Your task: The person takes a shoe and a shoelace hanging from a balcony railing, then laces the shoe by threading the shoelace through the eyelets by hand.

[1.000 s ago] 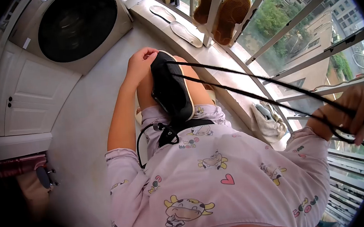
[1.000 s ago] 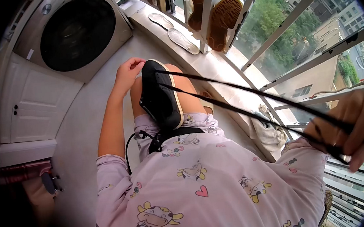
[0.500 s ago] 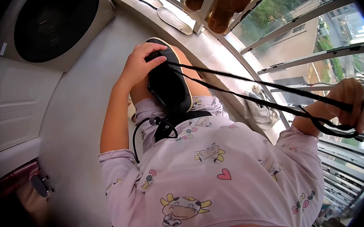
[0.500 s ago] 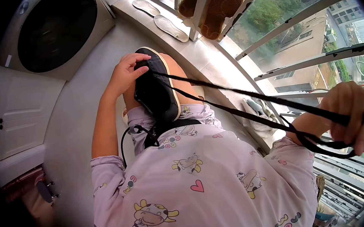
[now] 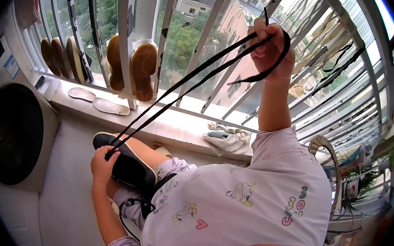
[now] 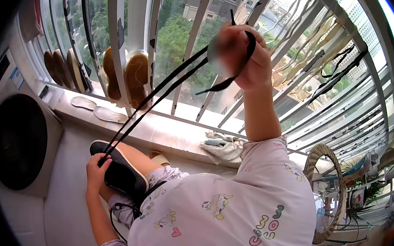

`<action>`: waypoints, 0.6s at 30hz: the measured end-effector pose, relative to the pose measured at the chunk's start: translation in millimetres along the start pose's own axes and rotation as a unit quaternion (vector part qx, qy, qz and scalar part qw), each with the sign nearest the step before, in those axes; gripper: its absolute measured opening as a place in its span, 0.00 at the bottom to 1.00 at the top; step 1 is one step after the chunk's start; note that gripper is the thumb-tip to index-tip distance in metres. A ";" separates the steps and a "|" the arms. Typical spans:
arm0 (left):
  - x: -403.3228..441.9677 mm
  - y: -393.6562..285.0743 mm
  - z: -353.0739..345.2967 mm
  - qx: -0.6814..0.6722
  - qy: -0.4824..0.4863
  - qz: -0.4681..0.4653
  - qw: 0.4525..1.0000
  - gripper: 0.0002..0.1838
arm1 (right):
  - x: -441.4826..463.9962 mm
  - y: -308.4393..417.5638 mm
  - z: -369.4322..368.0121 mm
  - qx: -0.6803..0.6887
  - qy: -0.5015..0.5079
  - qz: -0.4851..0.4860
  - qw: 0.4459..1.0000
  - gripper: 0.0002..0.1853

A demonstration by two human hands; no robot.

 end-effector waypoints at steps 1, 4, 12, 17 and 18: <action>0.8 -7.2 3.0 -0.004 0.006 0.009 1.000 0.09 | -3.0 1.5 2.1 -0.025 -0.034 0.002 0.999 0.14; 3.1 -3.2 3.6 -0.034 0.013 0.002 0.999 0.08 | -11.1 18.5 2.4 0.003 -0.044 0.011 0.999 0.16; 3.8 -7.3 4.4 -0.044 0.010 -0.002 0.999 0.07 | -23.6 38.0 -17.2 0.008 0.112 0.033 0.993 0.24; 0.8 -11.6 7.0 -0.025 0.003 0.007 1.000 0.06 | -36.1 52.1 -24.9 0.050 0.000 0.084 0.995 0.14; 0.7 -12.6 6.3 -0.035 0.004 -0.008 0.999 0.06 | -35.9 60.8 -27.4 0.036 0.000 0.108 0.994 0.10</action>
Point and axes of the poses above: each hand's wrist, its own x-axis towards the middle knuckle, its own z-axis out of the back of the hand, y = z × x, the point moved 3 cm from there along x, towards the middle knuckle, and after that the axes turned 4 degrees about -y, right-handed, at the moved point
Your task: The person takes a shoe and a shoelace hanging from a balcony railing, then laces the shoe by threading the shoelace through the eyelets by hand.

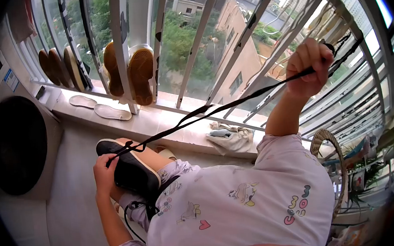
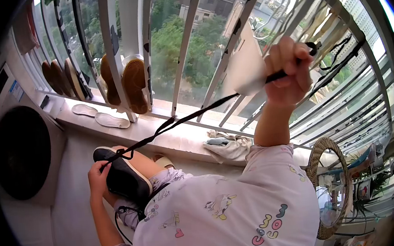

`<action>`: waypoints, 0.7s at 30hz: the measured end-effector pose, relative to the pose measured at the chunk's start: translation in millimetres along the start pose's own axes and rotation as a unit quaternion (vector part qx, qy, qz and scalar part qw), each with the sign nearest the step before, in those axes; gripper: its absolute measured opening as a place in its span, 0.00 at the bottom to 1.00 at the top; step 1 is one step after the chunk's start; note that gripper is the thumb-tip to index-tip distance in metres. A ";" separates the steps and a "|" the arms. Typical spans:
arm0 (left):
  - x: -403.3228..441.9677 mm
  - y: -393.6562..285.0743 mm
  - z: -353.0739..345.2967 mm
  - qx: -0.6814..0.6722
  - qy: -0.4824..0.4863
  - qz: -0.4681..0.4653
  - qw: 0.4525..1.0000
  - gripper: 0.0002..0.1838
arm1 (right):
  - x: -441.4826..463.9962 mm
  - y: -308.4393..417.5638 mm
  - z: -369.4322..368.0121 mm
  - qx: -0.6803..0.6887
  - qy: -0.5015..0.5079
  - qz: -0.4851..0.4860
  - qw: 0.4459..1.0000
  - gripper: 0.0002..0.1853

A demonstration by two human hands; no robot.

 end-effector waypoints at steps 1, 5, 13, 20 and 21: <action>-0.4 1.9 1.3 -0.005 -0.002 -0.004 1.000 0.06 | 0.4 3.8 -0.9 -0.014 0.055 0.032 0.998 0.09; -5.4 3.5 8.8 0.028 -0.003 -0.034 0.999 0.07 | -16.3 -13.9 -27.3 0.164 0.231 -0.016 0.959 0.04; -47.5 51.5 17.4 -0.035 -0.143 0.069 0.987 0.14 | -46.5 -199.7 -29.0 -0.018 0.364 -0.322 0.874 0.13; -66.8 71.2 -10.9 -0.107 -0.058 0.311 0.943 0.31 | -95.1 -424.6 -110.7 -0.406 0.394 -0.264 0.781 0.11; -66.8 66.8 -12.1 -0.121 -0.064 0.308 0.941 0.31 | -102.0 -445.5 -119.1 -0.428 0.432 -0.203 0.768 0.12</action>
Point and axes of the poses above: each hand's wrist, its own x-axis towards the middle knuckle, its own z-axis out of the back of the hand, y = z × x, the point moved 3 cm from there along x, towards the middle knuckle, and after that the axes turned 4 degrees about -y, right-handed, at the moved point
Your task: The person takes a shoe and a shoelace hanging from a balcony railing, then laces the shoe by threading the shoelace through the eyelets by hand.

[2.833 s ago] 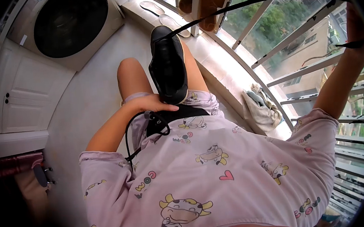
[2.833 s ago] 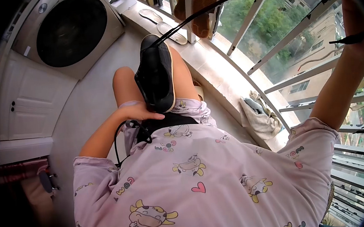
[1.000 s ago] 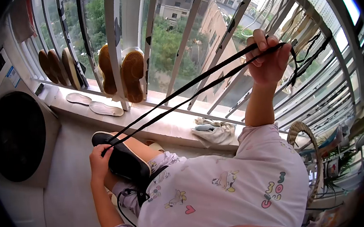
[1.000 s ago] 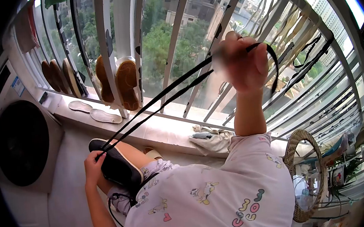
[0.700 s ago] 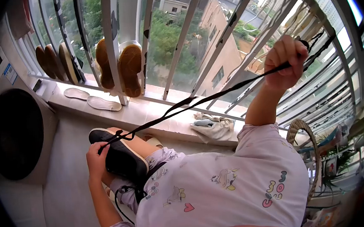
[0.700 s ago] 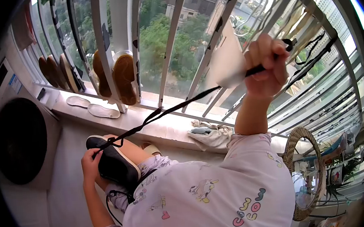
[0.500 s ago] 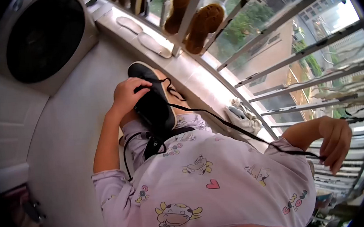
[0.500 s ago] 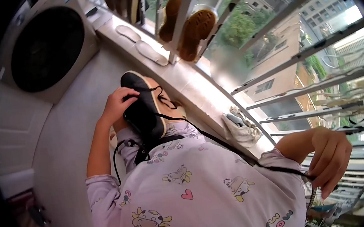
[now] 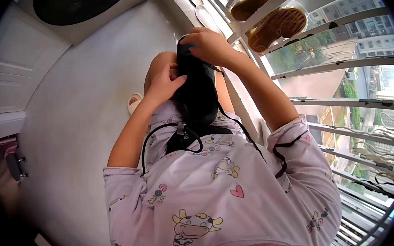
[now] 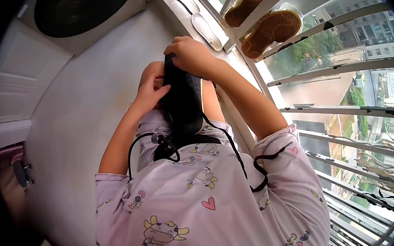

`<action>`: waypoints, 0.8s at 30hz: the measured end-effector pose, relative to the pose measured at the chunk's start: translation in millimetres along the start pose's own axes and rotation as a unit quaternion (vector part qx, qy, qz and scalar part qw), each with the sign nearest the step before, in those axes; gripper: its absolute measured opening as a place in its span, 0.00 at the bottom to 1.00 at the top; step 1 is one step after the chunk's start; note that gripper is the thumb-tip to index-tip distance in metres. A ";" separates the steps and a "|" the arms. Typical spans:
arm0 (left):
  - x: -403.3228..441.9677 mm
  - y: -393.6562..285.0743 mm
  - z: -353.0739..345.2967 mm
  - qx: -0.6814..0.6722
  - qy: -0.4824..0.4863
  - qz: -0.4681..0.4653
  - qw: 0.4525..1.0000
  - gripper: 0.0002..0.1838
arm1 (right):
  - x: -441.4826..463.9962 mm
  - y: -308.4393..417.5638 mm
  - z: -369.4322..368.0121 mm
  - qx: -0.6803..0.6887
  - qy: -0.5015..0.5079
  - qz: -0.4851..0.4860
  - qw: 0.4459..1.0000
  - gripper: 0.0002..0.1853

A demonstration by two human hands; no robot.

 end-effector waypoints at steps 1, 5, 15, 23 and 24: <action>-1.8 -1.1 -1.5 -0.043 0.002 0.015 0.999 0.30 | 10.6 -2.4 -12.5 -0.057 0.002 0.051 0.997 0.12; -4.1 -9.9 1.2 -0.021 0.004 0.034 0.999 0.28 | 30.8 -16.4 -45.3 -0.165 0.126 0.086 0.974 0.08; 0.1 -3.4 -1.5 -0.084 0.028 0.049 0.995 0.24 | 6.7 -20.9 -38.7 0.081 -0.010 -0.063 0.995 0.08; 4.0 0.1 -3.8 -0.096 0.042 0.053 0.993 0.26 | -9.4 -57.3 -56.2 0.316 -0.088 -0.189 0.926 0.08; 3.7 0.0 -3.3 -0.090 0.040 0.055 0.994 0.26 | -9.5 -53.1 -53.9 0.367 -0.118 -0.166 0.908 0.08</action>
Point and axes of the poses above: each hand's wrist, its own x-axis towards the middle knuckle, its own z-axis out of the back of the hand, y = z × x, the point moved 3 cm from there along x, towards the middle knuckle, and after that the axes turned 4 degrees about -y, right-handed, at the moved point
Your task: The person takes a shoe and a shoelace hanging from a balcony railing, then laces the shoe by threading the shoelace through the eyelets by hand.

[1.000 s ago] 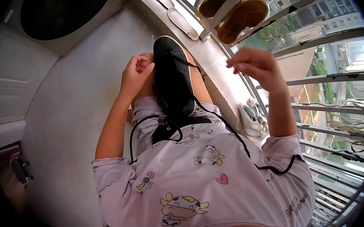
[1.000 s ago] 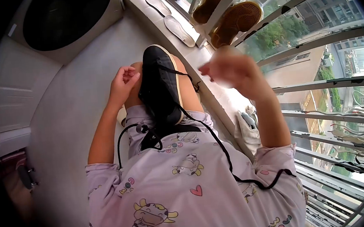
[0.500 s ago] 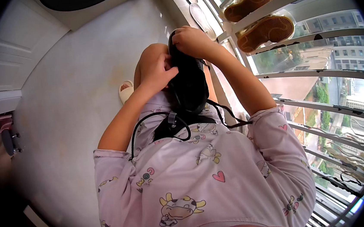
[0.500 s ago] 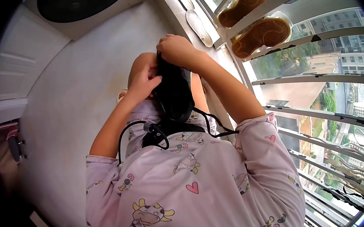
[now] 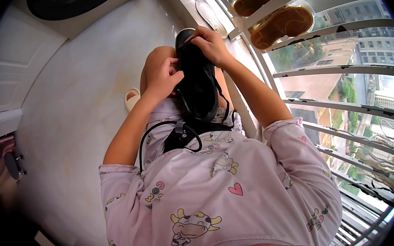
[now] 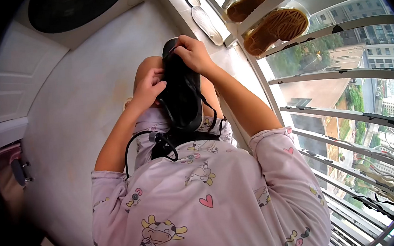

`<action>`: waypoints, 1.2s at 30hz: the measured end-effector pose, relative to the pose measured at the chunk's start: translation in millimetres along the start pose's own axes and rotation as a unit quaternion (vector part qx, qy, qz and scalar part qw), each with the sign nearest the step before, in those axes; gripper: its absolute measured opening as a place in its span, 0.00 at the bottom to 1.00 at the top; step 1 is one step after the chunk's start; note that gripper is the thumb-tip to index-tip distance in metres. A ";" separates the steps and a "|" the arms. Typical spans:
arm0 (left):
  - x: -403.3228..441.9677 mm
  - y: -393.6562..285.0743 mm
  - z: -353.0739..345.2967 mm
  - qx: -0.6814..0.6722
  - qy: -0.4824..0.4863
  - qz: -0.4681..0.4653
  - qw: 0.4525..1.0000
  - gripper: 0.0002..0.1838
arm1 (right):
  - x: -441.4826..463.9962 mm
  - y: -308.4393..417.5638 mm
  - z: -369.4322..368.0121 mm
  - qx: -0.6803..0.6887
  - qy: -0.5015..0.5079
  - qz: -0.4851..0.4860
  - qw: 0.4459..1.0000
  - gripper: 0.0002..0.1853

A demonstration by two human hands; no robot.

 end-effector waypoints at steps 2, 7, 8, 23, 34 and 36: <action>-0.2 -0.5 1.9 0.005 -0.001 0.009 1.000 0.26 | -6.0 10.0 -3.3 0.120 -0.025 0.047 0.991 0.10; -2.1 -1.7 2.6 0.016 -0.004 0.013 1.000 0.26 | -40.0 16.3 23.9 -0.086 -0.033 -0.079 0.993 0.14; -2.2 -2.1 2.0 0.018 -0.009 0.009 1.000 0.26 | -47.7 20.2 24.8 -0.188 -0.002 -0.098 0.977 0.14; -2.8 7.6 0.7 -0.015 -0.028 -0.028 0.999 0.27 | -120.3 65.1 -55.1 -0.448 0.115 0.173 0.870 0.08; -5.9 -3.7 1.2 -0.011 0.014 0.004 1.000 0.27 | -114.5 73.7 -12.4 -0.361 0.130 0.057 0.922 0.09; -10.2 -21.4 0.9 0.118 -0.088 -0.153 0.977 0.25 | -108.8 77.9 2.9 -0.307 0.120 -0.010 0.944 0.10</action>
Point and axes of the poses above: each hand's wrist, its own x-axis towards the middle knuckle, its own z-axis out of the back of the hand, y = z × x, the point moved 3 cm from there along x, towards the middle knuckle, and after that the axes turned 4 degrees about -y, right-handed, at the moved point
